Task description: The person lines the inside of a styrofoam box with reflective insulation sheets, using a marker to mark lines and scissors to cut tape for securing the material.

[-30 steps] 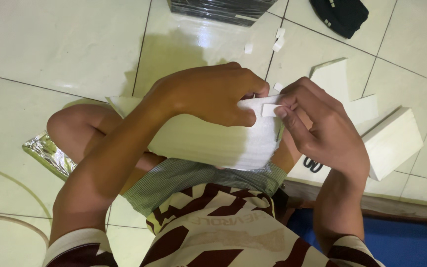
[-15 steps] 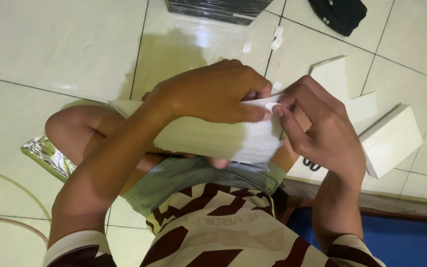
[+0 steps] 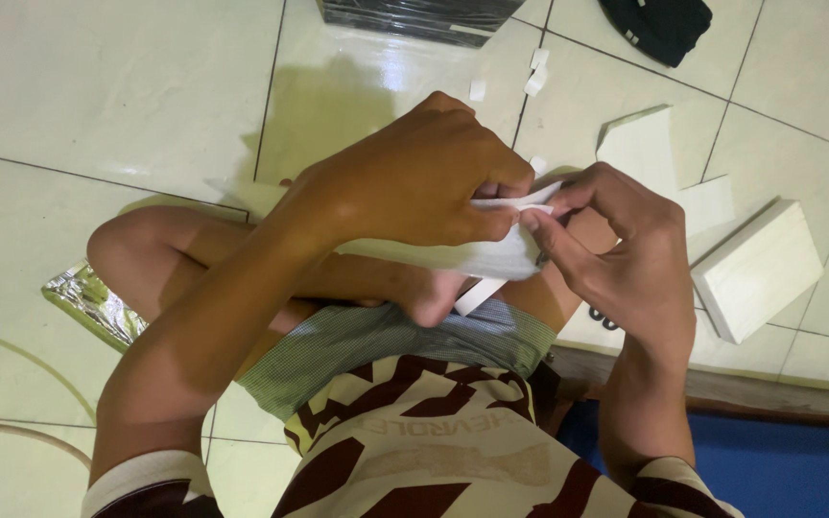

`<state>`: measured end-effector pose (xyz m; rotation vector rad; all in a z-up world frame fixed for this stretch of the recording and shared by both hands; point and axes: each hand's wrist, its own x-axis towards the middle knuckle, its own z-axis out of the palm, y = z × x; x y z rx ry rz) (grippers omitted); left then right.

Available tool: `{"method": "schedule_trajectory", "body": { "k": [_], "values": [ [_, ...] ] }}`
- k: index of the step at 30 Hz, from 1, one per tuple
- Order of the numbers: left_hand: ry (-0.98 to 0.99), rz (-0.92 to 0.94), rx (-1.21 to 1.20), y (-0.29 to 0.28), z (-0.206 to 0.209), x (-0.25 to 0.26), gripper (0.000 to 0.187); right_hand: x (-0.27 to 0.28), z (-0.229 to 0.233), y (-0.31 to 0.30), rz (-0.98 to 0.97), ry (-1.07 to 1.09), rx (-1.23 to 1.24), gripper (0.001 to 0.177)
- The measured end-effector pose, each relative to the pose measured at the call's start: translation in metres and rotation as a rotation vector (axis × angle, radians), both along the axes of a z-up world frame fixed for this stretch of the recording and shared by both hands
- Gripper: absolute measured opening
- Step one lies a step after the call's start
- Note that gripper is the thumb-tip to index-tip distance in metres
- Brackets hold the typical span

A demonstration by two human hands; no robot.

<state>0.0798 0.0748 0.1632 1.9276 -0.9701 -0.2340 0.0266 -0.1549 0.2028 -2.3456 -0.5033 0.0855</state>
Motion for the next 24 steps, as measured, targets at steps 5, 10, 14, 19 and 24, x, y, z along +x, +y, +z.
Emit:
{"method": "schedule_trajectory", "body": {
  "k": [5, 10, 14, 19, 24],
  "values": [
    [0.084, -0.048, 0.024, 0.002, 0.003, 0.003, 0.019, -0.003, -0.009, -0.008, -0.079, 0.088, 0.173, 0.025],
    [0.188, -0.097, 0.076, 0.003, 0.008, 0.002, 0.021, 0.004, -0.019, -0.019, -0.025, 0.197, 0.404, 0.037],
    [0.154, -0.069, 0.076, 0.002, 0.013, 0.001, 0.024, -0.005, -0.025, -0.015, 0.06, 0.277, 0.485, 0.016],
    [0.133, -0.063, 0.021, -0.002, 0.016, 0.001, 0.025, -0.008, -0.032, -0.012, 0.021, 0.227, 0.519, 0.008],
    [0.161, -0.076, 0.103, -0.005, 0.015, 0.003, 0.023, -0.007, -0.05, -0.01, -0.086, 0.179, 0.553, 0.008]
  ]
}}
